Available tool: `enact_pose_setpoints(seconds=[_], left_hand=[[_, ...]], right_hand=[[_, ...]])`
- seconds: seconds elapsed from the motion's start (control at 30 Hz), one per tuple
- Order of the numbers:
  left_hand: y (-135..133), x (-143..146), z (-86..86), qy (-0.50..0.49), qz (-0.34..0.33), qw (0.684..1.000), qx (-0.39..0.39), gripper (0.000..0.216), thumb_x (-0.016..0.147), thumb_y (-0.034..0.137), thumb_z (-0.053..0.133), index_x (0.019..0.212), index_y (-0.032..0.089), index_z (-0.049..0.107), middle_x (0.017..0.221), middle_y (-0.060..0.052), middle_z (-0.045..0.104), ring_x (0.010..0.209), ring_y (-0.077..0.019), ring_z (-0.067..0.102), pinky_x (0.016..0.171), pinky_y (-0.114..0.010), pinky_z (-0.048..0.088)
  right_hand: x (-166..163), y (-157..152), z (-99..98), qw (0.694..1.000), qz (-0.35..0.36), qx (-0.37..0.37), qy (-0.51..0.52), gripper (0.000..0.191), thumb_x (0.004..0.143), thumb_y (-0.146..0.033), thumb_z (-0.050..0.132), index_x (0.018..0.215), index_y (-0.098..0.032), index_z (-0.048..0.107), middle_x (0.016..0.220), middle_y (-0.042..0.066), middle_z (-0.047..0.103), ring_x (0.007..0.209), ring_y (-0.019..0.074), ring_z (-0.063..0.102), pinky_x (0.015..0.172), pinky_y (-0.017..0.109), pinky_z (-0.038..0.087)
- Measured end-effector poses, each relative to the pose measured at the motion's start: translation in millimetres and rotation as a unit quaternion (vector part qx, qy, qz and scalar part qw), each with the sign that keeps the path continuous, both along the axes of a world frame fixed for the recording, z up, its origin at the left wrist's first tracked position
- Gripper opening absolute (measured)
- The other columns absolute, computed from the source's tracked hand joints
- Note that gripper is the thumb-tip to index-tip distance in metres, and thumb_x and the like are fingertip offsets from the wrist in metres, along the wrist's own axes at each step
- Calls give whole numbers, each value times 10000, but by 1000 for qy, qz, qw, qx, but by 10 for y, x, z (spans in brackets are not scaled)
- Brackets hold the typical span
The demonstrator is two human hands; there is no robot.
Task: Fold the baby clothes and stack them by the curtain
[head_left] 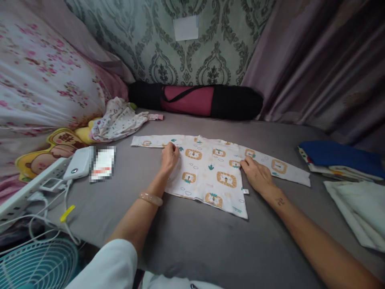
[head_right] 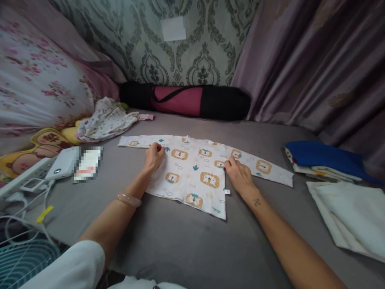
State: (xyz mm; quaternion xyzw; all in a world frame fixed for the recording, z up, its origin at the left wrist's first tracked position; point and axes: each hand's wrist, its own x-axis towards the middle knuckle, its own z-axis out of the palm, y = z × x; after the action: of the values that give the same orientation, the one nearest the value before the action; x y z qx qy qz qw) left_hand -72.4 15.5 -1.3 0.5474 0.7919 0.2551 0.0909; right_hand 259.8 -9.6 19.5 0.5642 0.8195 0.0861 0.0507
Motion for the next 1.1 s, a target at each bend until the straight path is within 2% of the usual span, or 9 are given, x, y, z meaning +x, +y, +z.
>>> enact_pose_setpoints(seconds=[0.1,0.23,0.3,0.4,0.53,0.67,0.83,0.97,1.1], left_hand=[[-48,58,36,91,-38,995,-21,273,942,262,337,1088,130,526,975,-147,668,915,-250,612,771,-314,393],[-67,142,90,163,-65,982,-65,286,942,168,282,1090,75,509,1029,-214,643,992,-310,598,814,-358,377],[-63,132,102,156,-66,983,-75,284,945,169,286,1113,81,498,1038,-217,644,1001,-308,602,815,-357,380],[-65,40,108,101,-63,990,-77,277,943,281,377,1132,116,495,1062,-206,652,983,-296,615,786,-346,402],[-103,-103,118,40,-57,990,-123,246,862,401,517,915,175,597,953,-148,689,909,-289,633,716,-332,420],[-156,-126,99,-8,-48,989,-139,212,792,395,590,776,186,628,821,-90,690,820,-250,632,650,-300,407],[-182,-88,45,2,-49,994,-101,160,795,334,588,767,182,628,818,-73,681,814,-222,613,659,-286,393],[-211,-109,62,24,-59,995,-74,146,836,319,539,814,192,606,869,-77,683,837,-220,607,680,-287,392],[-270,-151,132,21,-72,993,-96,163,856,326,516,906,189,589,892,-91,681,823,-219,611,654,-281,390]], right_hand=[[11,-4,-6,1000,1,-5,-8,296,959,-130,328,1105,-187,579,1114,113,546,932,214,581,682,302,404],[24,-20,0,1000,2,-3,-20,310,962,-131,311,1110,-178,579,1129,117,545,944,214,572,708,300,403],[36,-28,5,1000,1,0,-16,311,959,-129,320,1116,-176,585,1137,121,546,958,216,570,726,300,401],[69,-39,-2,1000,-10,1,27,314,965,-150,333,1134,-197,593,1135,105,560,970,209,572,728,291,397],[117,-45,-49,993,-9,1,115,291,981,-251,371,1173,-256,589,1141,57,583,959,190,585,692,271,393],[139,-16,-89,990,16,-11,137,294,974,-246,378,1157,-267,607,1124,45,591,954,187,586,695,269,389],[123,9,-42,995,56,-25,84,333,939,-138,375,1185,-232,579,1115,71,573,957,191,578,723,273,385],[74,-19,9,997,51,-20,50,354,933,-115,369,1207,-219,567,1118,86,570,939,195,588,716,274,382],[-15,-135,29,993,-30,7,112,293,970,-206,353,1140,-210,592,1096,85,617,934,200,601,698,279,373]])
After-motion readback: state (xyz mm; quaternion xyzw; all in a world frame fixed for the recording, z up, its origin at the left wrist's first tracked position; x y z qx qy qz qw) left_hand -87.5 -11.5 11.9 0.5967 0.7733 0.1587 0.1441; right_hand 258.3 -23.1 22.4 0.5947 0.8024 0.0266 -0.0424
